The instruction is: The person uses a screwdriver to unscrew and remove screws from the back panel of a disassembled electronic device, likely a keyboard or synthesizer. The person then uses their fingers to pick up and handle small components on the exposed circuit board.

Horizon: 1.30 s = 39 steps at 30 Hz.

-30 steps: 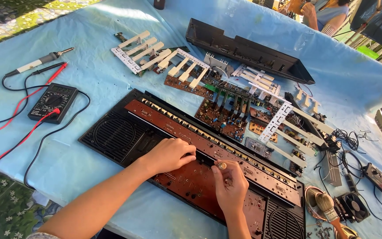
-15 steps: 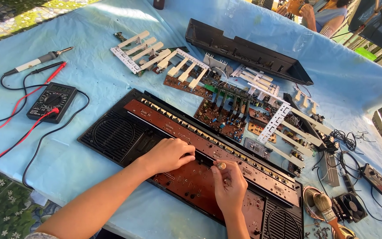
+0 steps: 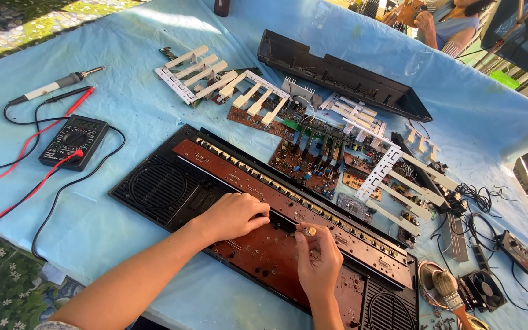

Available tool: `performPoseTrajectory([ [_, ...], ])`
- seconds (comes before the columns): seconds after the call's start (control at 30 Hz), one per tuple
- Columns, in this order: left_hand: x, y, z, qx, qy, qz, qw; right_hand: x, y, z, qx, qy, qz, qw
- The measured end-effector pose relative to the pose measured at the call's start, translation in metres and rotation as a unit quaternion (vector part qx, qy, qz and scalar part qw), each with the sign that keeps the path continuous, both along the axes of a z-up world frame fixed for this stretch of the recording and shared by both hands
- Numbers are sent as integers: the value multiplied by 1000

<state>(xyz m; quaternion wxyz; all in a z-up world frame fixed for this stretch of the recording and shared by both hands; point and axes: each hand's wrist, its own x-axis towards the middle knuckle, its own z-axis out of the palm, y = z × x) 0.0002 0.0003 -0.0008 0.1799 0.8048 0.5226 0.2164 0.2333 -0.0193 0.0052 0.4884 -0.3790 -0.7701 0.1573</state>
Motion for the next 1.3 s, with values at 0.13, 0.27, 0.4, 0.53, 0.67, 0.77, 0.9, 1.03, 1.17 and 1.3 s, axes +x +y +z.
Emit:
performPoseTrajectory([
  [0.13,0,-1,1,7,-3,0,1000,0,-2,3,-1,1,-3,1000],
  [0.27,0,0,-1,10,-10,-6,1000,3,1,-1,17,0,-9,1000],
  [0.4,-1,0,-1,14,-6,-9,1000,8,5,-11,25,18,-8,999],
  [0.53,-1,-2,2,11,-9,-5,1000,4,1,-7,18,36,-27,999],
  [0.67,-3,-1,2,16,-13,-9,1000,1,1,-6,16,32,-18,999],
  [0.77,-2,-3,6,12,-10,-15,1000,4,3,-7,33,31,-19,999],
  [0.9,-1,-3,9,-2,-1,-5,1000,5,3,-2,48,60,-26,997],
  [1.03,0,-2,6,-10,-1,-3,1000,3,1,0,5,67,-18,998],
  [1.17,0,-1,7,-17,3,2,1000,5,1,3,23,82,-36,996],
  [1.3,1,-2,6,-13,8,4,1000,5,2,1,10,79,-26,996],
])
